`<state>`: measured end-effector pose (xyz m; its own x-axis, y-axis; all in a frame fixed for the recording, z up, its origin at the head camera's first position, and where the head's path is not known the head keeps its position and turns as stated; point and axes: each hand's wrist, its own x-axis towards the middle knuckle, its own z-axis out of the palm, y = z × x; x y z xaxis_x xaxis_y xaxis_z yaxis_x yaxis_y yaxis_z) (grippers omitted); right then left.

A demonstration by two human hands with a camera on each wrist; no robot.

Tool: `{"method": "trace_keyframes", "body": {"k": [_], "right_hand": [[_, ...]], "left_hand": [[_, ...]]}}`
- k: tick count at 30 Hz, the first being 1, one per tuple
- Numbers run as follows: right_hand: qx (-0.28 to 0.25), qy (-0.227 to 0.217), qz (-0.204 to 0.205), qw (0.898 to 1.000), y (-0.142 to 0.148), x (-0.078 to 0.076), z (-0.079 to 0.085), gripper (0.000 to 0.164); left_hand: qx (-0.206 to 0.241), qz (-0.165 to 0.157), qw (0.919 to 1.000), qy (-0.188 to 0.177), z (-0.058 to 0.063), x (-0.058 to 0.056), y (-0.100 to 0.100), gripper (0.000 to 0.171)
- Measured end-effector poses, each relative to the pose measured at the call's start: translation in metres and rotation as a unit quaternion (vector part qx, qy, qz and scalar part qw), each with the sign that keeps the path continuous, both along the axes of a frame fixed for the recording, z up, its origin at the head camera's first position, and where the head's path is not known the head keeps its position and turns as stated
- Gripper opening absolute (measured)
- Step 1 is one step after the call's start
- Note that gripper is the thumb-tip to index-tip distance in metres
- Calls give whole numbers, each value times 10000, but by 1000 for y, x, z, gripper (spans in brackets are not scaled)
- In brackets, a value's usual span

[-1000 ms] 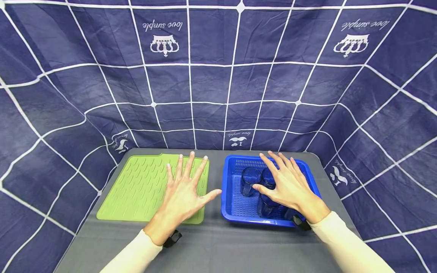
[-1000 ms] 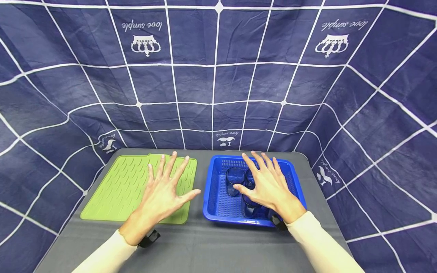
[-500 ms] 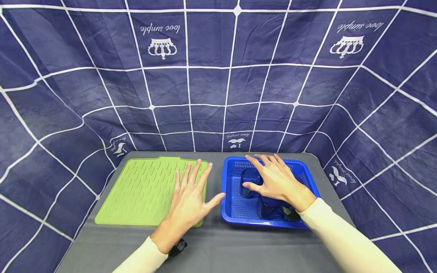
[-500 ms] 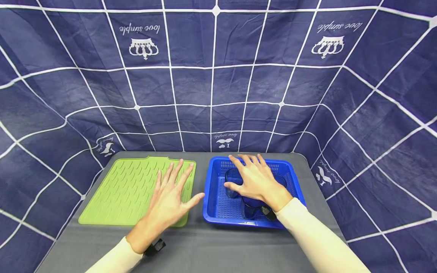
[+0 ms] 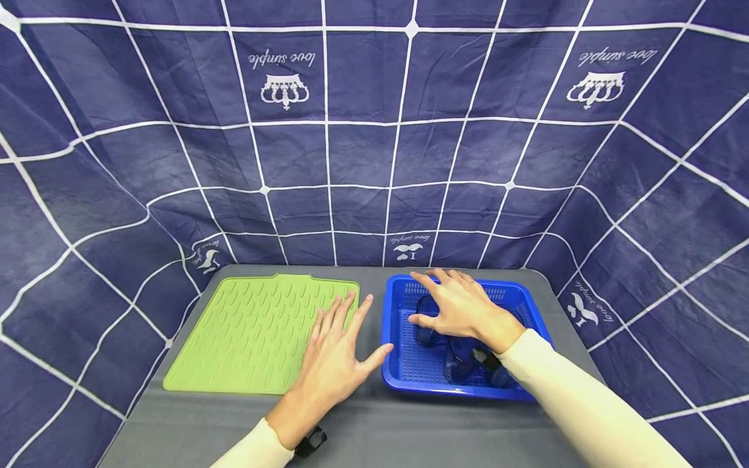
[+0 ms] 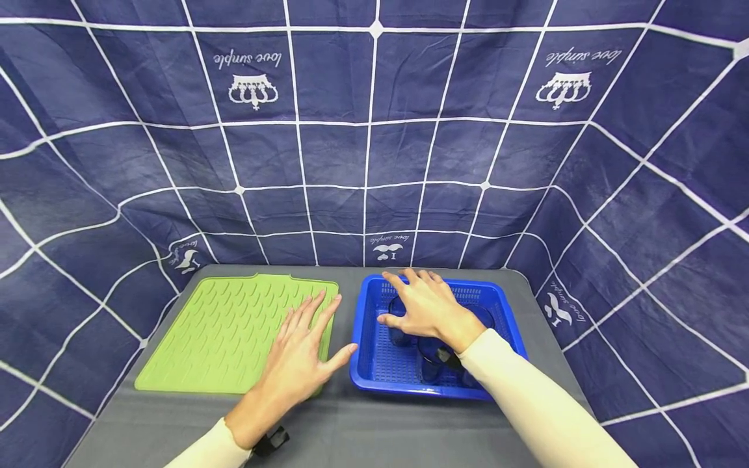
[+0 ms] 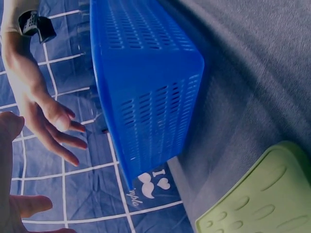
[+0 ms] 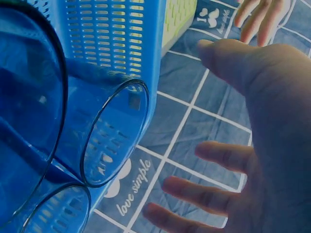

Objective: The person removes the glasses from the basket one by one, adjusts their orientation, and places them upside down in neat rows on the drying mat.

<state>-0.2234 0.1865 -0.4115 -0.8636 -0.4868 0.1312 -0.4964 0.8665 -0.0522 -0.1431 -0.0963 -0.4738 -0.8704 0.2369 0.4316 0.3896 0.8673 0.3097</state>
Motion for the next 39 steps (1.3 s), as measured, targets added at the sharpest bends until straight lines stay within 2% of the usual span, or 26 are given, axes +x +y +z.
{"method": "trace_keyframes", "body": {"k": [7,12,16,20,23,30,39], "right_hand": [[272,-833,-223,9959,-2,-9,-5,92],[473,-1251,-194,9908,-3,-15,-10,90],[563,-1246,-91,9906,-5,-18,-13,82],[515,-1173,-84,9917,-6,-20,-13,73],[437,-1171,-73,9921,-6,-21,-13,71],[296,-1124,-2,9932,-5,-19,-15,66],[-45,-872,142,9961,-3,-13,-15,61]], "left_hand": [[102,-135,9994,295,-9,-1,1,94],[306,-175,9992,201,-13,-1,0,94],[492,-132,9987,-15,-17,-2,1,93],[682,-108,9976,-69,-20,-2,2,90],[821,-98,9965,-89,-21,-2,2,89],[1139,-124,9926,-409,-24,-5,1,88],[1534,-113,9869,-479,-24,-10,-5,84]]}}
